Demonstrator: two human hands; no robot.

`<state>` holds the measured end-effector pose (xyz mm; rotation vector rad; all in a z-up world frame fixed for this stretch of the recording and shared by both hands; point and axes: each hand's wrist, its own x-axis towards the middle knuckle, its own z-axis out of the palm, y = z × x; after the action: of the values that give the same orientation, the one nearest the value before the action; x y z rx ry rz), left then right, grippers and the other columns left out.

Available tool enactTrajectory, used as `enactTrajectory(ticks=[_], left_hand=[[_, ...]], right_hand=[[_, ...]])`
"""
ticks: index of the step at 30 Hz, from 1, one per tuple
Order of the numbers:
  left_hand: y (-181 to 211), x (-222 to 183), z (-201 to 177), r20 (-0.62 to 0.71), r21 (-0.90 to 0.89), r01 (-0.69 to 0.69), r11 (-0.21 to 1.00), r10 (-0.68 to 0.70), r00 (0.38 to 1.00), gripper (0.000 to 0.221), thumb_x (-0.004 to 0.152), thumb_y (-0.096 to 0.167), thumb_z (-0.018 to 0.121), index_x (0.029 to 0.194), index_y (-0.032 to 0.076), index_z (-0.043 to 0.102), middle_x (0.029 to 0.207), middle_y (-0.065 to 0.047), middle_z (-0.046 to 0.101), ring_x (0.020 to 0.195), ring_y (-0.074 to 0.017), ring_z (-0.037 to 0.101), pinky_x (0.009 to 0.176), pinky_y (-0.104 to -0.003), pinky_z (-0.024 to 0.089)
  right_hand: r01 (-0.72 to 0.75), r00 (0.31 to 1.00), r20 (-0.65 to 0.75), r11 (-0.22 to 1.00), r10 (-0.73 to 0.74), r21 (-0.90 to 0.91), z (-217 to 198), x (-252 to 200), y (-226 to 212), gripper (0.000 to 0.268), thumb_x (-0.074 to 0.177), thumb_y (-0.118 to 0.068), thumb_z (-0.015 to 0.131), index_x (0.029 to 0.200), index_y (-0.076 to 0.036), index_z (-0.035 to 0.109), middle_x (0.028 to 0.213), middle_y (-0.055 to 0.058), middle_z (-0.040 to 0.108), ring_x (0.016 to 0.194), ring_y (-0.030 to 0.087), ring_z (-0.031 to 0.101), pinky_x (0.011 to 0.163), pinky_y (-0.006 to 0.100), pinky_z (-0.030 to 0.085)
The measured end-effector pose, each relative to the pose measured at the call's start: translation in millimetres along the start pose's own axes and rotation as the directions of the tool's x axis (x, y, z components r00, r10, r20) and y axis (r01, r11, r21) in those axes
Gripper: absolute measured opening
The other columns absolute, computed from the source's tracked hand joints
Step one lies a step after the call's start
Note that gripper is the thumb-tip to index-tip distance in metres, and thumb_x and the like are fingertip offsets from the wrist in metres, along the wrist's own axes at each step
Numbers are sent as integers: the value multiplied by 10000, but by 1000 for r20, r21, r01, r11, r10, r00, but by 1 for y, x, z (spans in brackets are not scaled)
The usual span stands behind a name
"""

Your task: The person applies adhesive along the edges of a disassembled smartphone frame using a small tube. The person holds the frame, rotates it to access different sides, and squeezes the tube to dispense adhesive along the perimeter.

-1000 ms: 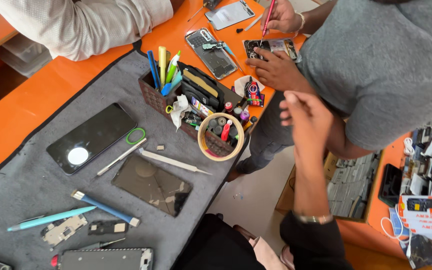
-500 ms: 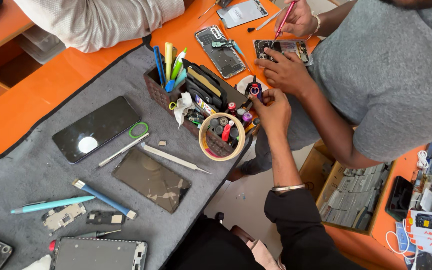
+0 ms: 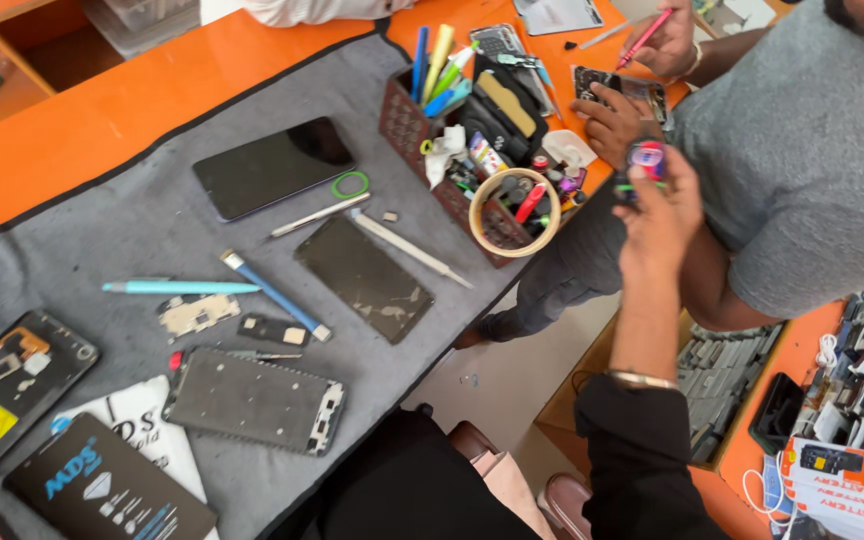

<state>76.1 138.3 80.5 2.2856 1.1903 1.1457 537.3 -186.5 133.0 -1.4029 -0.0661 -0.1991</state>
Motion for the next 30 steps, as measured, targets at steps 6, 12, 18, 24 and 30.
enactTrajectory(ticks=[6,12,18,24,30], left_hand=[[26,23,-41,-35,-217,-14,976,6,999,166,941,133,728,1074,38,696,1269,-148,665,1300,-331,594,1125,-433,453],[52,46,-52,208,-440,-89,893,198,958,157,941,103,739,1084,43,709,1255,-143,679,1305,-328,604,1126,-426,471],[77,48,-38,627,-670,463,580,108,771,422,916,129,749,1312,28,643,1211,-110,696,1055,-198,706,932,-307,558],[57,27,-17,635,-664,559,497,-20,772,263,945,125,766,1196,46,753,1090,-80,741,925,-118,720,821,-246,584],[50,37,-11,643,-686,611,395,-63,763,217,917,155,805,1095,34,780,1045,-77,749,873,-101,703,784,-238,577]], right_hand=[[-24,937,334,936,-100,350,3,-72,-45,300,1104,35,764,1279,-94,559,1021,47,619,779,173,559,645,306,435],[-450,669,725,865,162,222,99,-201,-40,245,1025,-101,727,1239,-19,641,1058,130,690,824,256,638,698,383,495],[-415,488,803,900,342,-131,136,-288,-21,241,994,-81,711,1186,41,633,1022,123,706,842,199,682,721,341,560],[-399,418,792,873,446,-281,143,-297,-18,344,936,-156,748,1196,53,667,996,131,734,812,165,720,714,302,610],[-332,383,831,899,404,-284,163,-284,-15,337,930,-191,788,1115,81,715,896,128,739,712,153,699,643,275,571]])
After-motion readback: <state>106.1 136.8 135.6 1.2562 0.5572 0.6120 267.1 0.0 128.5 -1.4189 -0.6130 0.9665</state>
